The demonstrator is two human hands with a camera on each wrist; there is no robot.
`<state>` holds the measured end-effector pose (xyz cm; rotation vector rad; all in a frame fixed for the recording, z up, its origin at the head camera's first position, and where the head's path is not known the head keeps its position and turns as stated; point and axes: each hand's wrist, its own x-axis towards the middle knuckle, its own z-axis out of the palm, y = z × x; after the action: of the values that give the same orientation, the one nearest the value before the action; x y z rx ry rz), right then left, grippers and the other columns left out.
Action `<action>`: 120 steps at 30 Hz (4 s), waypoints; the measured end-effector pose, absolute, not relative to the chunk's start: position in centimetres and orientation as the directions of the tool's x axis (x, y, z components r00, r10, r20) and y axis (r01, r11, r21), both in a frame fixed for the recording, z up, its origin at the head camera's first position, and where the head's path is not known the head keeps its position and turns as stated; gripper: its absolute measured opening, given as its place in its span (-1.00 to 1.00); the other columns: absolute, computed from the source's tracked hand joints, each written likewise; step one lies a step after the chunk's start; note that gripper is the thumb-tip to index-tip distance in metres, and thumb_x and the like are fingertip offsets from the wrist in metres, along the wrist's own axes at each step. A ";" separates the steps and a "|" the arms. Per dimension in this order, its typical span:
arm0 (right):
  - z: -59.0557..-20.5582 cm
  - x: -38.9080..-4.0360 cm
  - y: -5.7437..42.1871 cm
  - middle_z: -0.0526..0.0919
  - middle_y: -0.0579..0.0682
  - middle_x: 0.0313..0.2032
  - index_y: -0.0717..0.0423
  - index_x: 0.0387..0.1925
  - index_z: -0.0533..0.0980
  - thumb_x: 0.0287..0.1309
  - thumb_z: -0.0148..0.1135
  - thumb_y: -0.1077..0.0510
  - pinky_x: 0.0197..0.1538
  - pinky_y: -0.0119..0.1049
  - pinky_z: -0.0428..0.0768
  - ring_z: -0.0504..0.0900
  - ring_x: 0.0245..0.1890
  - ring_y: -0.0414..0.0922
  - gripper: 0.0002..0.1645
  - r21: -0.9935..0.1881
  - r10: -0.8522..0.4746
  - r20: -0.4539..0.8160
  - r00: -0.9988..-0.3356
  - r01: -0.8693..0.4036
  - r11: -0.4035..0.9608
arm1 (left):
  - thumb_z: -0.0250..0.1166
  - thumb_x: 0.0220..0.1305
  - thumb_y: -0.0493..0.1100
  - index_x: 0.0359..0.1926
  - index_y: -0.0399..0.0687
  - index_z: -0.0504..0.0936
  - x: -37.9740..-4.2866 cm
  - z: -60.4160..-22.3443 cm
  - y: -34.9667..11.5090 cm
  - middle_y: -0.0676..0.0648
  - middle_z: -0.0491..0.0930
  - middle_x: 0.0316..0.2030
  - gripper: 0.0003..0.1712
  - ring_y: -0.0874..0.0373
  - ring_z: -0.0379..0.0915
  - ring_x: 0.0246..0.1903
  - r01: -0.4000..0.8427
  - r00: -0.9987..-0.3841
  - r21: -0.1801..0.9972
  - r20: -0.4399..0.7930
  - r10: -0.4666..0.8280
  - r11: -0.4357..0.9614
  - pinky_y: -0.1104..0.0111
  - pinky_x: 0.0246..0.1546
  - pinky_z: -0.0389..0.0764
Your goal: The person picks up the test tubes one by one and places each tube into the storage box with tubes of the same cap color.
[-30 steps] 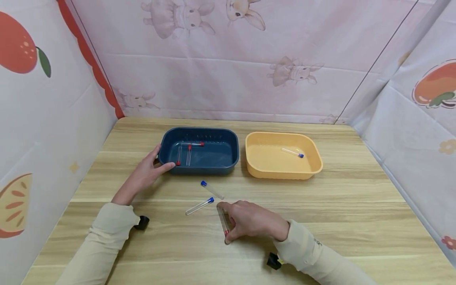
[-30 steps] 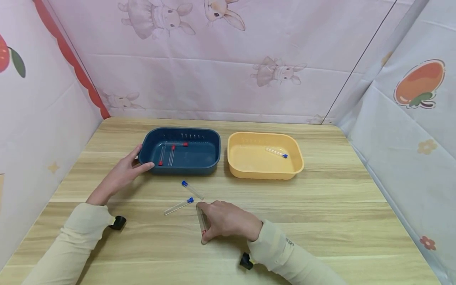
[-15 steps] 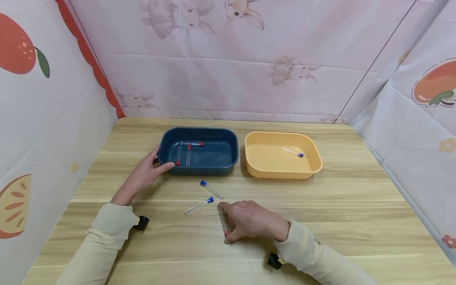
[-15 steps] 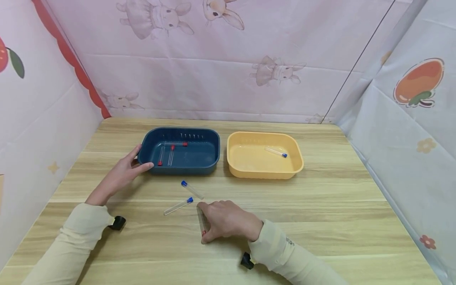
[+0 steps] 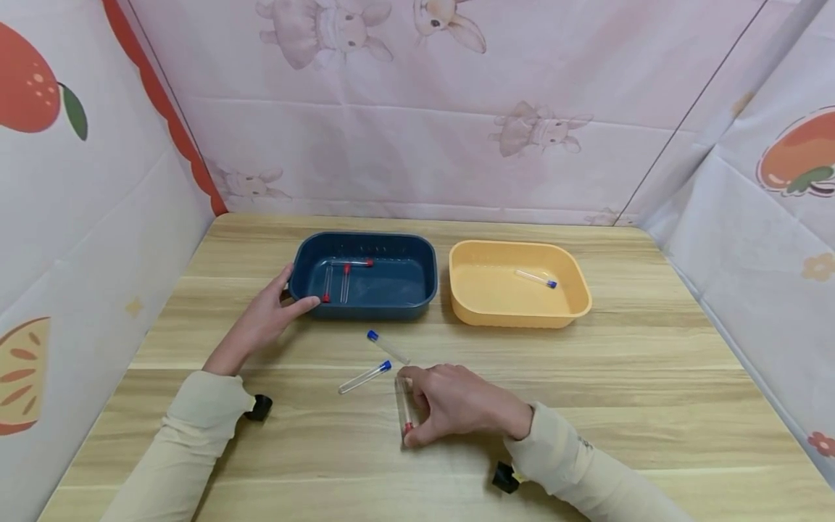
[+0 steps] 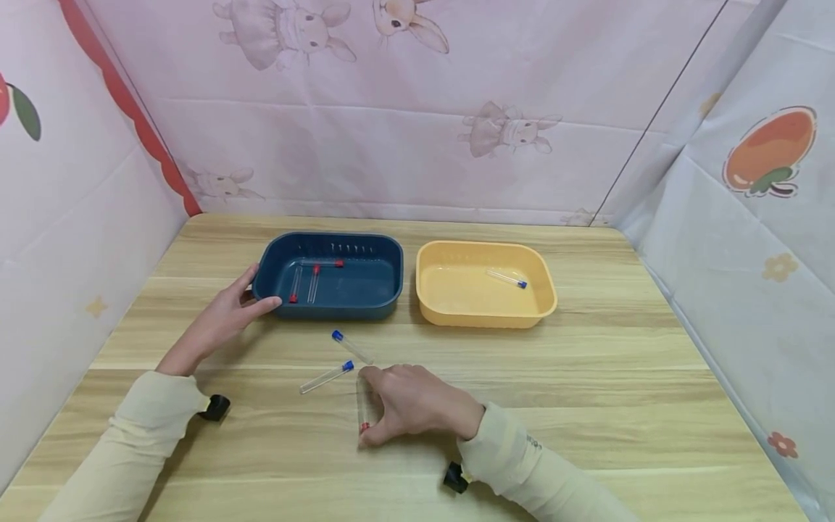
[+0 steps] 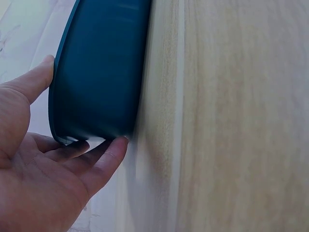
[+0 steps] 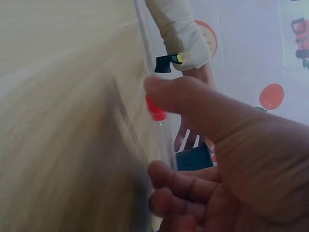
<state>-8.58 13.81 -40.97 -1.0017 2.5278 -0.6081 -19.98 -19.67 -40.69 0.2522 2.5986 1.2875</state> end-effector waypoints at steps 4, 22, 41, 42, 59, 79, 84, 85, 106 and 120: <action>-40.6 -8.7 13.9 0.57 -0.28 -0.37 0.20 0.35 0.39 0.00 0.60 -0.21 -0.25 -0.46 0.52 0.50 -0.39 -0.32 0.01 -0.602 -0.710 -0.127 -0.693 -0.515 0.610 | 0.26 0.48 0.20 0.65 -0.15 -0.36 -19.9 -40.7 -19.6 -0.38 -0.20 0.61 0.18 -0.36 0.02 0.51 0.038 -0.959 0.797 -0.139 0.245 0.603 -0.15 0.44 0.17; -37.6 -10.2 14.6 0.61 0.05 0.07 0.15 0.32 0.37 0.00 0.66 -0.04 -0.07 -0.30 0.68 0.63 -0.02 -0.03 -0.05 -0.730 -0.701 0.125 -0.702 -0.544 0.414 | 0.25 0.49 0.19 0.65 -0.15 -0.37 -19.9 -40.7 -19.6 -0.38 -0.23 0.61 0.17 -0.36 -0.01 0.52 0.042 -0.959 0.794 -0.139 0.248 0.607 -0.17 0.46 0.12; -35.0 -12.5 15.8 0.64 -0.05 -0.04 0.23 0.34 0.37 -0.06 0.70 0.06 -0.04 -0.19 0.70 0.65 -0.09 -0.08 -0.01 -0.696 -0.646 0.282 -0.709 -0.615 0.371 | 0.26 0.48 0.18 0.65 -0.13 -0.35 -20.1 -40.8 -19.6 -0.38 -0.17 0.60 0.17 -0.36 0.00 0.51 0.027 -0.959 0.798 -0.148 0.240 0.602 -0.19 0.45 0.13; -34.9 -12.7 15.9 0.64 -0.04 -0.04 0.23 0.34 0.38 -0.06 0.70 0.07 -0.04 -0.15 0.71 0.65 -0.09 -0.07 -0.02 -0.700 -0.645 0.282 -0.710 -0.612 0.368 | 0.26 0.48 0.18 0.65 -0.13 -0.35 -20.1 -40.8 -19.6 -0.39 -0.17 0.60 0.17 -0.37 0.00 0.51 0.028 -0.959 0.799 -0.147 0.241 0.601 -0.19 0.45 0.13; -33.1 -15.9 16.5 0.63 0.02 0.01 0.18 0.34 0.38 0.02 0.66 0.06 -0.03 -0.05 0.69 0.60 -0.02 -0.09 -0.09 -0.702 -0.607 0.257 -0.752 -0.577 0.417 | 0.26 0.46 0.23 0.65 -0.11 -0.37 -20.0 -40.8 -19.6 -0.35 -0.23 0.62 0.19 -0.35 0.00 0.52 0.027 -0.960 0.792 -0.150 0.237 0.610 -0.15 0.45 0.15; -31.9 -19.8 15.2 0.59 0.05 0.12 0.26 0.41 0.34 0.13 0.56 0.00 0.10 -0.19 0.64 0.59 0.09 -0.01 -0.07 -0.702 -0.598 0.175 -0.782 -0.525 0.481 | 0.26 0.49 0.18 0.65 -0.16 -0.32 -19.9 -41.0 -19.5 -0.36 -0.20 0.61 0.15 -0.36 0.04 0.50 0.039 -0.962 0.796 -0.133 0.237 0.604 -0.14 0.43 0.20; -31.7 -20.4 14.9 0.58 0.04 0.14 0.24 0.42 0.33 0.16 0.53 -0.02 0.14 -0.17 0.62 0.59 0.11 0.04 -0.08 -0.699 -0.597 0.158 -0.787 -0.516 0.495 | 0.26 0.48 0.18 0.65 -0.16 -0.32 -19.8 -41.0 -19.5 -0.36 -0.20 0.61 0.15 -0.35 0.04 0.50 0.037 -0.963 0.798 -0.133 0.236 0.601 -0.13 0.43 0.20; -31.7 -20.5 14.8 0.58 0.04 0.14 0.23 0.42 0.33 0.16 0.53 -0.03 0.14 -0.17 0.62 0.60 0.11 0.03 -0.08 -0.697 -0.599 0.157 -0.786 -0.518 0.497 | 0.26 0.48 0.19 0.65 -0.17 -0.32 -19.8 -41.0 -19.5 -0.36 -0.20 0.61 0.16 -0.35 0.04 0.50 0.038 -0.963 0.799 -0.132 0.236 0.600 -0.14 0.43 0.20; -32.1 -23.7 13.3 0.57 0.13 0.17 0.32 0.50 0.22 0.23 0.49 0.04 0.22 -0.03 0.59 0.60 0.11 -0.01 -0.03 -0.719 -0.625 0.137 -0.769 -0.511 0.471 | 0.26 0.44 0.26 0.65 -0.13 -0.34 -19.6 -41.0 -19.5 -0.34 -0.22 0.62 0.21 -0.34 0.02 0.51 0.030 -0.962 0.806 -0.137 0.235 0.591 -0.15 0.45 0.15; -32.6 -25.4 11.9 0.58 0.15 0.20 0.32 0.53 0.19 0.23 0.47 0.01 0.22 -0.10 0.59 0.62 0.09 -0.03 0.01 -0.710 -0.613 0.143 -0.777 -0.512 0.483 | 0.26 0.47 0.21 0.66 -0.13 -0.32 -19.6 -41.1 -19.6 -0.36 -0.19 0.61 0.16 -0.35 0.05 0.50 0.038 -0.964 0.803 -0.127 0.233 0.595 -0.14 0.43 0.21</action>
<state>-25.36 11.87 -32.56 -0.9895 2.5910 -1.1735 -19.64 -19.57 -41.07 0.2247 2.6040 1.3038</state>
